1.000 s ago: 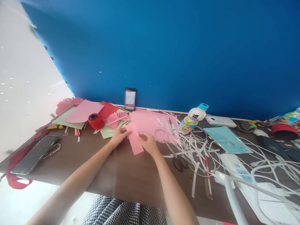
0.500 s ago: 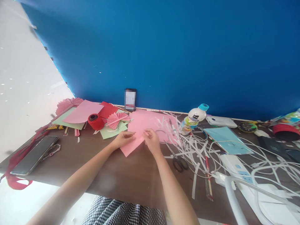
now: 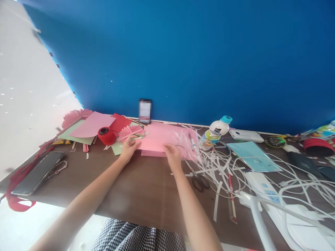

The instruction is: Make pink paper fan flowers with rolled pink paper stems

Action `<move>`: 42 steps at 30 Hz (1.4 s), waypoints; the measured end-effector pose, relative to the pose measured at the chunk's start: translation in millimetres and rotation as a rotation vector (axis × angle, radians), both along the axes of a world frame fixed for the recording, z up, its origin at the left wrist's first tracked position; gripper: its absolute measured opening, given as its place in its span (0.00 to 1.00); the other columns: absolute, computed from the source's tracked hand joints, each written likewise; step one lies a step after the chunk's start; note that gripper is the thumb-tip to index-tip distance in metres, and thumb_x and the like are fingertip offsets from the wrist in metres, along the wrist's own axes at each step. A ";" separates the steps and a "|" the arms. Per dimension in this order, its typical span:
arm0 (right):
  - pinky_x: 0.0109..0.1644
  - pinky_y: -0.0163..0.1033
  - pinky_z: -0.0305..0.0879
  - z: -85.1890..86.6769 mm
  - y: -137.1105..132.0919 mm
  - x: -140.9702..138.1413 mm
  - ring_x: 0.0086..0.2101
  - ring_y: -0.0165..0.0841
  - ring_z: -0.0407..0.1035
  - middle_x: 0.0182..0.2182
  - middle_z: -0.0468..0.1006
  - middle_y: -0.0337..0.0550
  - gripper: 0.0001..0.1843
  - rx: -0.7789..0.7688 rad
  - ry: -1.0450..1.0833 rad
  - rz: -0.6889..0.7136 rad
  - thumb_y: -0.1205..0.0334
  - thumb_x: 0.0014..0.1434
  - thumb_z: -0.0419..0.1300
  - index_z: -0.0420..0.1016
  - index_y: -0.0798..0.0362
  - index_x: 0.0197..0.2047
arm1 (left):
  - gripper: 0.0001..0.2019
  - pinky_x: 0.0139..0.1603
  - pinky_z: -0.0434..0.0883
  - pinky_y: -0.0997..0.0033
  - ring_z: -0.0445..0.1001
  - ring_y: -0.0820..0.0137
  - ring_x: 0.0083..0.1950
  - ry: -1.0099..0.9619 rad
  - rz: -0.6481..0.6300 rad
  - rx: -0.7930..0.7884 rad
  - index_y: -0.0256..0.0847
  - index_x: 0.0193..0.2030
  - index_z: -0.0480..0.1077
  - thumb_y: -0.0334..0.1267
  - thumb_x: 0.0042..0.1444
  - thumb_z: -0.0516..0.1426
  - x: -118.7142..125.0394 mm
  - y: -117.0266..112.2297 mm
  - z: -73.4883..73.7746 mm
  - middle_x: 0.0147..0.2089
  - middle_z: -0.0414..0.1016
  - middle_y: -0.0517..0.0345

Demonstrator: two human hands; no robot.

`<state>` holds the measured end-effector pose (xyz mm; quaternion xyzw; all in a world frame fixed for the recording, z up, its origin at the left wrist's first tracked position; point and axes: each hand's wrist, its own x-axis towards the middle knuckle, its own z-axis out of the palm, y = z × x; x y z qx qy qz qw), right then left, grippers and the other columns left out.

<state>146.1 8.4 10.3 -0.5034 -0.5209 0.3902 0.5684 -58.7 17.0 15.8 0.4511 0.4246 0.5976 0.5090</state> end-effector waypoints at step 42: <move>0.41 0.43 0.70 12.8 -4.8 -2.4 0.30 0.35 0.73 0.26 0.76 0.40 0.12 -0.013 0.029 -0.090 0.54 0.45 0.62 0.74 0.56 0.27 | 0.10 0.48 0.68 0.59 0.74 0.66 0.36 -0.124 -0.076 0.038 0.35 0.28 0.72 0.41 0.43 0.61 1.8 0.3 -4.6 0.29 0.74 0.55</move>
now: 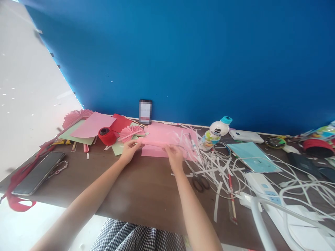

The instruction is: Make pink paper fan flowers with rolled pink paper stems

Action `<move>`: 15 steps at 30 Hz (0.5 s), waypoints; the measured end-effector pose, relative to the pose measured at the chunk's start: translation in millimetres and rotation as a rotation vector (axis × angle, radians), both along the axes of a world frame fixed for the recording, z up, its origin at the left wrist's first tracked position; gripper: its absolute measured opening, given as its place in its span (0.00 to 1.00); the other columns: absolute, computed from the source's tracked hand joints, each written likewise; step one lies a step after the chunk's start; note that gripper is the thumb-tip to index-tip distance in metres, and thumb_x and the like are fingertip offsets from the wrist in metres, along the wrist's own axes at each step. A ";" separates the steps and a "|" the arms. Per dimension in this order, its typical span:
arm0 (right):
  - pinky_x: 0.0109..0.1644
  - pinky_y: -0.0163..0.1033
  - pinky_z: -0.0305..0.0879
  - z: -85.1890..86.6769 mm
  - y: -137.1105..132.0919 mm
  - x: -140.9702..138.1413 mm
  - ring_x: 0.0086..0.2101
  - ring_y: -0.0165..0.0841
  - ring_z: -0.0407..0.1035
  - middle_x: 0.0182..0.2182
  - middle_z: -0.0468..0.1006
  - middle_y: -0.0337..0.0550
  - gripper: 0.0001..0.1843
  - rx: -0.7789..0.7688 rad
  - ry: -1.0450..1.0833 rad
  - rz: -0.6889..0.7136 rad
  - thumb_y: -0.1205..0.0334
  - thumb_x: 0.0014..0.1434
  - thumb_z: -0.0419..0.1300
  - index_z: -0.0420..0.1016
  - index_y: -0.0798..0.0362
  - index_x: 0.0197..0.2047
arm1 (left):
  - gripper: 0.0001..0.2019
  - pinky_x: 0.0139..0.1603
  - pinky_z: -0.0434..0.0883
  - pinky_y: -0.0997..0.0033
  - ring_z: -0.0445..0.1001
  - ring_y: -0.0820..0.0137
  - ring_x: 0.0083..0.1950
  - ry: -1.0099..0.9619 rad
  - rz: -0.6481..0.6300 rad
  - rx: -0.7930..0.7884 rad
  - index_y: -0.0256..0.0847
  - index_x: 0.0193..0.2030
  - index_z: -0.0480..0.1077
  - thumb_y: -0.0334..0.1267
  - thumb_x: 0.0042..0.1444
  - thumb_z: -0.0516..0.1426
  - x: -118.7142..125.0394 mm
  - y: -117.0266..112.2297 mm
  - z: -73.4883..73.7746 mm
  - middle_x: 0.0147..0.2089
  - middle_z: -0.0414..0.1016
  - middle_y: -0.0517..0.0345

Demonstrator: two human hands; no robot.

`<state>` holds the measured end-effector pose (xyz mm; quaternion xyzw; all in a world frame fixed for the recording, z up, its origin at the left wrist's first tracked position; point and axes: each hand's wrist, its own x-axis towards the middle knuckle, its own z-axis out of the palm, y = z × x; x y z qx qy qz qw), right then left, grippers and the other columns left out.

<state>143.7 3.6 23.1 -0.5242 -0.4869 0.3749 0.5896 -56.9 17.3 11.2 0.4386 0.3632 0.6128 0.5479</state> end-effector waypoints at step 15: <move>0.39 0.42 0.71 -0.7 -3.2 -8.7 0.27 0.32 0.72 0.25 0.72 0.38 0.11 0.071 0.002 -0.005 0.55 0.47 0.61 0.70 0.55 0.28 | 0.16 0.43 0.73 0.58 0.71 0.71 0.38 -0.068 -0.027 -0.033 0.37 0.37 0.69 0.41 0.41 0.62 6.6 -2.0 2.1 0.42 0.69 0.56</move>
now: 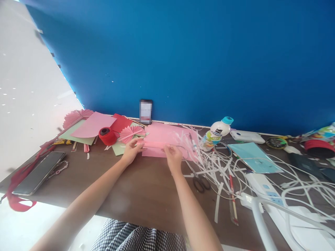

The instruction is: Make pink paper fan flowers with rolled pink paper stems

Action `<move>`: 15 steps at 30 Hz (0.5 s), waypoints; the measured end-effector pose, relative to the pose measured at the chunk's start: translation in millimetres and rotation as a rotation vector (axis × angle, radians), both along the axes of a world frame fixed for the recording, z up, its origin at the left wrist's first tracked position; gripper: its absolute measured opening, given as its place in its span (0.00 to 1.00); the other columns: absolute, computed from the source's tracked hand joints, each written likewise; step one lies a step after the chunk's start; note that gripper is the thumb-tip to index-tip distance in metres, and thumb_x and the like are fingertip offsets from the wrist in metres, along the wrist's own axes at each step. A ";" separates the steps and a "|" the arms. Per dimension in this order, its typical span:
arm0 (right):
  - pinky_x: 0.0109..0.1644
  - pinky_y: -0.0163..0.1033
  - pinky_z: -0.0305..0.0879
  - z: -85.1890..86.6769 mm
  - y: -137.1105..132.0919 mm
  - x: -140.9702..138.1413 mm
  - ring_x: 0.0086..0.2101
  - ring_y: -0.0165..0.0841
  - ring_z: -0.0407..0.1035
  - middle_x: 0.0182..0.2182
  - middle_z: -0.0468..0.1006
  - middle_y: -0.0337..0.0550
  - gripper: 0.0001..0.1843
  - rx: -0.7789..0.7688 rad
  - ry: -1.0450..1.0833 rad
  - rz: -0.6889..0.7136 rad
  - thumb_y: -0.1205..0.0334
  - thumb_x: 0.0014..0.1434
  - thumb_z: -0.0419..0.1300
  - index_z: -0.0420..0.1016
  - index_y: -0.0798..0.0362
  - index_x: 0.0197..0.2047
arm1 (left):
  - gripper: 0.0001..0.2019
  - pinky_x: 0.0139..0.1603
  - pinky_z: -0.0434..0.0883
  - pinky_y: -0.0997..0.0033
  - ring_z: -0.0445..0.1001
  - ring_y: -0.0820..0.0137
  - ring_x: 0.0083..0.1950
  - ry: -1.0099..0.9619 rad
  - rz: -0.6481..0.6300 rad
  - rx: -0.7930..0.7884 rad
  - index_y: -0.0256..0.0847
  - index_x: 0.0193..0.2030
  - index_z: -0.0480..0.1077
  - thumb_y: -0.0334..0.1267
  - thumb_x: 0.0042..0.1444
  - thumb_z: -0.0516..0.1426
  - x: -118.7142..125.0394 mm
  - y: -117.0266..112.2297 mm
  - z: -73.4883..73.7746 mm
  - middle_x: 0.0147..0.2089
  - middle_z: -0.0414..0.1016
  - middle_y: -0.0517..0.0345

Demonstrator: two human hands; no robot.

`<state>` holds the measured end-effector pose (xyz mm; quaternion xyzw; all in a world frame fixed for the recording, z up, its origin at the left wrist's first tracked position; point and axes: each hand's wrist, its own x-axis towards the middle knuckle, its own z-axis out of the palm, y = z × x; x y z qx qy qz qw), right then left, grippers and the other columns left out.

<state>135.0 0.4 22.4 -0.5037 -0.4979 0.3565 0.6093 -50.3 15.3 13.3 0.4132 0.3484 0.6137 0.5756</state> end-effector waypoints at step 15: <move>0.36 0.42 0.71 1.2 0.6 2.4 0.26 0.31 0.71 0.31 0.74 0.43 0.16 -0.003 -0.029 -0.025 0.54 0.47 0.60 0.71 0.55 0.38 | 0.14 0.40 0.75 0.60 0.72 0.72 0.32 0.099 0.056 0.017 0.34 0.32 0.71 0.41 0.41 0.62 0.8 3.7 -6.4 0.31 0.69 0.58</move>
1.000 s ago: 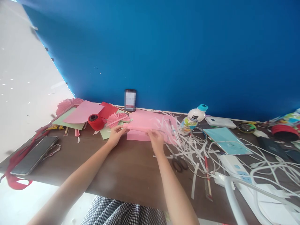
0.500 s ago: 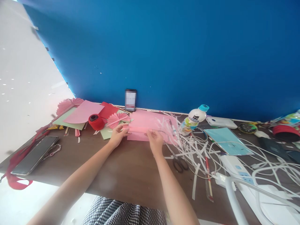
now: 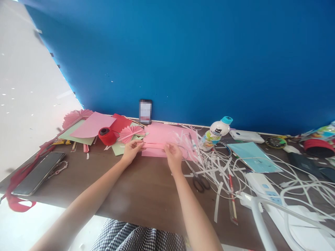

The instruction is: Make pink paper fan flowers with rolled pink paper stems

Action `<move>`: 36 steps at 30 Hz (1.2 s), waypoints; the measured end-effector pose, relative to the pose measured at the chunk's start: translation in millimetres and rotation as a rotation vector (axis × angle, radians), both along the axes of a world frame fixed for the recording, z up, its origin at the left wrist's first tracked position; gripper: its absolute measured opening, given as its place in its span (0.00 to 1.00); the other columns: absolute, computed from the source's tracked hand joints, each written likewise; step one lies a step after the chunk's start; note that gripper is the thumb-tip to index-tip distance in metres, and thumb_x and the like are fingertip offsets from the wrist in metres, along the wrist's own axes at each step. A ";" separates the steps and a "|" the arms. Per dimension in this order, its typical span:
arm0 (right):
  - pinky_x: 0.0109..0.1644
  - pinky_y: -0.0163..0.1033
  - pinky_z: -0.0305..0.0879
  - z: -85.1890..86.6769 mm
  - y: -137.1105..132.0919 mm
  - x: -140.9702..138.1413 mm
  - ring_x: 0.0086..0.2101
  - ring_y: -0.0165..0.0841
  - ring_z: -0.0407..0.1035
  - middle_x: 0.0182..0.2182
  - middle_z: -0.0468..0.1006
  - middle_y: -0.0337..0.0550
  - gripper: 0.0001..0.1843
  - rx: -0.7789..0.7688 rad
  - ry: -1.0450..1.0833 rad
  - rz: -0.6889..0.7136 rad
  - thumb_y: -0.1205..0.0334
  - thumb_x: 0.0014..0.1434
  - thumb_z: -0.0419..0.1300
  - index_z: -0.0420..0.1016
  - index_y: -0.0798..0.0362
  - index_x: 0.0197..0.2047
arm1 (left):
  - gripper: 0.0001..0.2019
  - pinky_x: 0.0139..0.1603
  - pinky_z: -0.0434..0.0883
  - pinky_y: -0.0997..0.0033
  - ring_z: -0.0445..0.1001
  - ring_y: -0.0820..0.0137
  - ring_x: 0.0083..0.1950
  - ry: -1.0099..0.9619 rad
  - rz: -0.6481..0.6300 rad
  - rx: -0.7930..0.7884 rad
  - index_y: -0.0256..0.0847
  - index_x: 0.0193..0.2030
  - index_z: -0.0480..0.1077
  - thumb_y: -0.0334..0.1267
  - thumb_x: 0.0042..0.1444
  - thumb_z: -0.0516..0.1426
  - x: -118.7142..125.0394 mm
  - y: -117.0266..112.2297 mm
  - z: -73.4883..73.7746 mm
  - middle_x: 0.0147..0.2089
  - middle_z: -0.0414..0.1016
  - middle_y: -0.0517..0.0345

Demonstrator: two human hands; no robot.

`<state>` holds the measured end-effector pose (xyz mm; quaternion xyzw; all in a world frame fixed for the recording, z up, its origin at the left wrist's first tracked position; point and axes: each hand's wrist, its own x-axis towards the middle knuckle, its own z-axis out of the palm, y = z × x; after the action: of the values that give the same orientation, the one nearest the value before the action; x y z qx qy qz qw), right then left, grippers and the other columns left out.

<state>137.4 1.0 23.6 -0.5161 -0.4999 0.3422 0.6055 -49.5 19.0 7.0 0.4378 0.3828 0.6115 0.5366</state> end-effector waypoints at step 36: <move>0.33 0.37 0.64 1.7 -2.9 0.3 0.25 0.29 0.65 0.25 0.70 0.38 0.08 0.088 -0.292 -0.013 0.57 0.51 0.55 0.66 0.53 0.29 | 0.12 0.36 0.64 0.70 0.68 0.69 0.35 0.789 -0.100 0.449 0.38 0.34 0.72 0.41 0.55 0.50 -4.5 -2.3 -1.2 0.32 0.70 0.53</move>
<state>137.8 -2.0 25.3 -0.5367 -0.5936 0.2375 0.5506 -54.0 16.7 5.7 0.7606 0.3943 0.4393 0.2704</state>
